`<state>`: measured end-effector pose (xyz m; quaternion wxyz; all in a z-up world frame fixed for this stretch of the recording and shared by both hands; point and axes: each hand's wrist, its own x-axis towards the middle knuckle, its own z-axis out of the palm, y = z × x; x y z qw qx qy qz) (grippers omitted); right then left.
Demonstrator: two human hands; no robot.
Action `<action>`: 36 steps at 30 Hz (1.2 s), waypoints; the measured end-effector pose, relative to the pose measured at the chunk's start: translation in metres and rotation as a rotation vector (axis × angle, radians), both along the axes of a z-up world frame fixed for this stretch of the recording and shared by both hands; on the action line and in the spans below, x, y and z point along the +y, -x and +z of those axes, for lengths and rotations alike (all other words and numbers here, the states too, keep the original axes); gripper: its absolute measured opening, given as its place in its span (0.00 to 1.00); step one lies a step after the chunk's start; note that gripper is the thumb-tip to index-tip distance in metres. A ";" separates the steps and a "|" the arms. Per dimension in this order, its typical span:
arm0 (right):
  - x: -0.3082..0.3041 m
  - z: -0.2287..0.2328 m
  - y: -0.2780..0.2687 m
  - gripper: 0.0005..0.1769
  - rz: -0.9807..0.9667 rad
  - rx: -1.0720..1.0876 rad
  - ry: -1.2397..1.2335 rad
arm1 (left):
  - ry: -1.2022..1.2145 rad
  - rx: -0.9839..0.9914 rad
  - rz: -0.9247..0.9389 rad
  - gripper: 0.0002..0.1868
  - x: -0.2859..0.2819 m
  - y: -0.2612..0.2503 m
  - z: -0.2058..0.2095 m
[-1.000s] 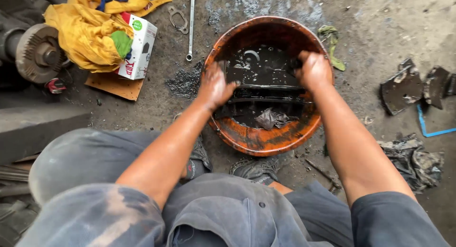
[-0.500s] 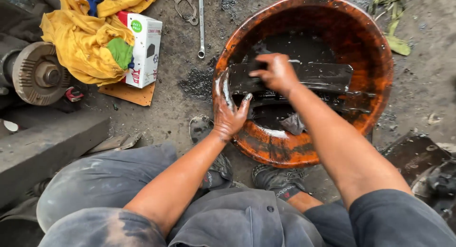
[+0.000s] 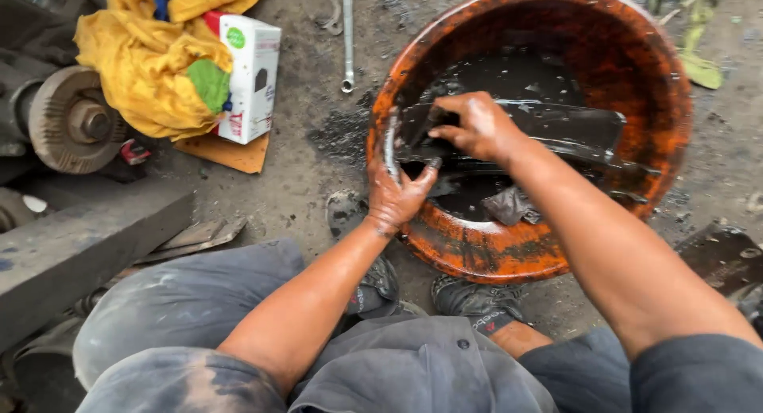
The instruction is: Cleaning mechanical brake shoe parts using a solvent bucket and a cloth in an auto repair environment.
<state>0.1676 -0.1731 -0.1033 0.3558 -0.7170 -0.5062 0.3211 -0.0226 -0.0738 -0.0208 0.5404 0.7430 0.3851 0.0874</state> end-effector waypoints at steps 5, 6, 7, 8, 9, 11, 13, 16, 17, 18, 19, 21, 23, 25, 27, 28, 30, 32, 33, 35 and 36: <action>0.022 0.065 0.010 0.12 0.085 0.120 0.007 | -0.100 -0.181 -0.035 0.47 0.000 0.003 -0.008; 0.025 0.076 0.013 0.11 0.090 0.146 -0.080 | -0.131 -0.196 -0.050 0.48 -0.002 0.004 -0.013; 0.021 0.082 0.012 0.11 0.093 0.146 -0.078 | -0.130 -0.196 -0.046 0.48 -0.002 0.003 -0.014; 0.019 0.088 0.012 0.10 -0.156 0.423 0.248 | -0.067 -0.127 -0.021 0.46 -0.001 0.002 -0.014; 0.017 0.094 0.011 0.08 -0.410 0.692 0.579 | -0.002 -0.059 0.003 0.43 0.000 0.000 -0.013; 0.004 0.062 0.001 0.10 -0.169 0.303 0.236 | -0.057 -0.063 0.001 0.43 -0.002 0.001 -0.024; 0.005 0.053 0.005 0.12 0.063 -0.076 -0.100 | -0.101 -0.059 -0.008 0.43 -0.002 0.005 -0.026; 0.014 0.066 0.012 0.18 0.082 -0.100 -0.066 | -0.045 -0.087 -0.006 0.44 -0.002 0.003 -0.022; 0.007 0.062 0.007 0.17 0.094 -0.123 -0.036 | -0.041 -0.133 0.000 0.44 -0.004 0.002 -0.023; 0.001 0.059 0.003 0.17 0.101 -0.144 -0.007 | -0.039 -0.177 0.001 0.43 -0.004 0.002 -0.024; -0.005 0.055 -0.001 0.17 0.099 -0.141 -0.010 | -0.042 -0.173 -0.002 0.43 -0.003 0.003 -0.023; -0.018 0.051 -0.012 0.16 0.134 -0.213 0.081 | 0.037 -0.127 -0.003 0.43 -0.004 0.002 -0.020; 0.005 0.070 -0.005 0.16 0.158 -0.146 0.089 | -0.017 -0.124 -0.010 0.44 0.001 -0.001 -0.020; 0.012 0.083 0.003 0.17 0.179 -0.072 0.110 | -0.057 -0.115 -0.018 0.44 -0.001 0.001 -0.017; 0.012 0.089 0.004 0.16 0.075 -0.106 0.295 | -0.025 -0.189 -0.045 0.43 0.002 0.001 -0.013; 0.013 0.093 0.005 0.16 0.079 -0.108 0.297 | -0.025 -0.191 -0.041 0.43 0.003 0.000 -0.014; 0.012 0.100 0.010 0.16 -0.030 0.030 0.510 | 0.062 -0.279 -0.067 0.45 0.002 0.001 -0.015; 0.010 0.099 0.019 0.15 -0.013 0.029 0.411 | 0.204 -0.190 -0.064 0.37 0.001 0.006 -0.028; 0.010 0.098 0.022 0.14 0.005 0.030 0.307 | 0.342 -0.099 -0.066 0.30 0.000 0.007 -0.035; 0.015 0.110 0.025 0.14 0.044 0.005 0.275 | 0.284 -0.063 -0.036 0.31 -0.003 0.007 -0.039; 0.019 0.116 0.026 0.15 0.072 -0.022 0.239 | 0.222 -0.028 -0.016 0.32 -0.002 0.006 -0.041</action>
